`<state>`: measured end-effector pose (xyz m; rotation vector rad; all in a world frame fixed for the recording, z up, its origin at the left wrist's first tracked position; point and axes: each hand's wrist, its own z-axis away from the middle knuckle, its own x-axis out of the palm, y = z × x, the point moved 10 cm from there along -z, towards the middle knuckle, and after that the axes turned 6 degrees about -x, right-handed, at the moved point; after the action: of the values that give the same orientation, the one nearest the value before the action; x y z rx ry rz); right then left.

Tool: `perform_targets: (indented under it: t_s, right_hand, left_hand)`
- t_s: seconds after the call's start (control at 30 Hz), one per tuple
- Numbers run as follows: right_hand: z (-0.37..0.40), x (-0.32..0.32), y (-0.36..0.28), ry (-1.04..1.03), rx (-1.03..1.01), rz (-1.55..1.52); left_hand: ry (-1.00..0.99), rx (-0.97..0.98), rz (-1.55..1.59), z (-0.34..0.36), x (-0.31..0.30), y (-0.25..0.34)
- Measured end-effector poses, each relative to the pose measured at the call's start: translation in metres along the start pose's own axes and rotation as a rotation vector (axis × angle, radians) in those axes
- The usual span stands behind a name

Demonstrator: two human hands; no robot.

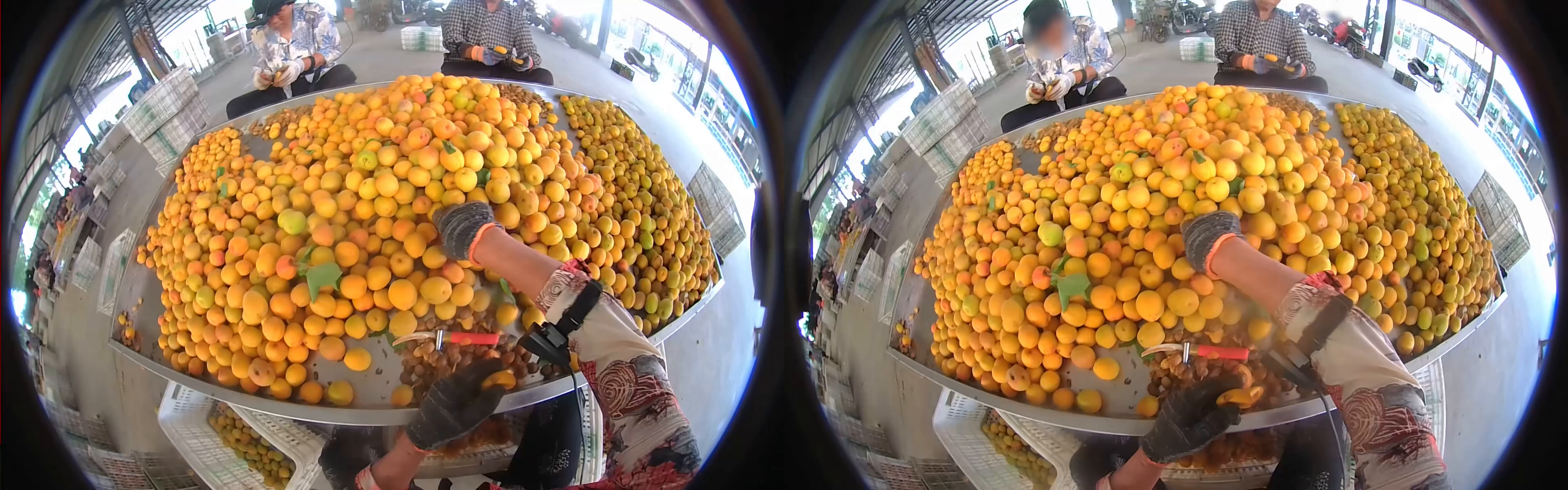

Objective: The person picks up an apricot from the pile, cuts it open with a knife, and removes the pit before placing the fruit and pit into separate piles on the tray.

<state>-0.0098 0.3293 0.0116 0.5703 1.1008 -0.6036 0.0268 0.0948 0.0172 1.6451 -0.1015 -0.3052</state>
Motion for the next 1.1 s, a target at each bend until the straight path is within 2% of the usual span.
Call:
perform_targets:
  t_s: [0.07,0.1,0.2,0.23,0.3,0.37,0.4,0.47,0.5,0.57,0.6,0.67,0.7,0.77,0.8,0.83,0.87,0.9,0.97,1.0,1.07,1.1]
  right_hand:
    - [-0.004,0.004,0.011,0.041,0.141,0.100]
    - [-0.025,-0.015,-0.013,0.148,0.125,0.035]
    - [0.008,-0.018,-0.015,0.295,0.056,0.184]
    - [0.011,-0.018,-0.016,0.293,0.041,0.179]
    - [0.005,-0.007,-0.008,0.123,0.098,0.108]
    - [-0.004,-0.003,-0.008,0.134,0.131,0.151]
    - [-0.005,-0.003,-0.007,0.133,0.175,0.193]
    - [-0.003,-0.007,-0.013,0.193,0.165,0.162]
    - [0.001,-0.012,-0.012,0.250,0.164,0.134]
    - [0.004,-0.010,-0.003,0.323,0.154,0.122]
    - [0.014,-0.018,-0.004,0.382,0.122,0.006]
    - [0.025,-0.020,0.013,0.553,0.109,-0.238]
    - [0.026,-0.024,0.010,0.557,0.098,-0.238]
    - [0.034,-0.008,0.021,0.425,0.235,-1.085]
    - [0.049,-0.019,0.004,0.402,0.279,-1.255]
    - [0.054,-0.027,-0.011,0.398,0.268,-1.252]
    - [0.054,-0.029,-0.031,0.358,0.193,-1.418]
    - [0.057,-0.032,-0.054,0.312,0.117,-1.584]
    - [0.067,-0.052,-0.142,0.094,-0.138,-1.603]
    - [0.068,-0.057,-0.175,0.057,-0.231,-1.588]
    - [0.084,-0.073,-0.243,-0.079,-0.345,-1.521]
    - [0.096,-0.082,-0.283,-0.210,-0.424,-1.520]
  left_hand:
    - [0.060,-0.029,0.335,-0.001,0.005,-0.004]
    - [0.067,-0.024,0.210,0.008,-0.029,-0.012]
    - [0.060,-0.018,0.196,0.012,-0.012,-0.006]
    - [0.066,-0.014,0.188,0.014,-0.013,-0.005]
    - [0.093,-0.017,0.162,0.021,-0.017,-0.008]
    - [0.225,0.469,-0.287,0.037,-0.021,0.030]
    - [0.236,0.467,-0.290,0.040,-0.025,0.035]
    - [0.137,-0.052,0.256,0.028,-0.035,-0.004]
    - [0.144,-0.048,0.262,0.029,-0.037,-0.003]
    - [0.188,-0.083,0.477,0.032,-0.044,-0.011]
    - [0.196,-0.081,0.478,0.035,-0.046,-0.014]
    - [0.345,-0.026,0.013,0.042,-0.061,-0.013]
    - [0.356,-0.025,0.009,0.042,-0.062,-0.016]
    - [0.377,-0.221,0.167,0.042,-0.061,-0.044]
    - [0.390,-0.218,0.166,0.042,-0.063,-0.049]
    - [0.418,0.010,-0.232,0.042,-0.065,-0.027]
    - [0.430,0.239,-0.631,0.045,-0.052,-0.007]
    - [0.438,0.236,-0.631,0.042,-0.047,-0.017]
    - [0.365,0.188,-0.650,0.036,-0.038,-0.036]
    - [0.375,0.186,-0.655,0.038,-0.044,-0.024]
    - [0.111,-0.176,-0.558,0.033,-0.043,-0.030]
    - [0.118,-0.177,-0.557,0.037,-0.046,-0.031]
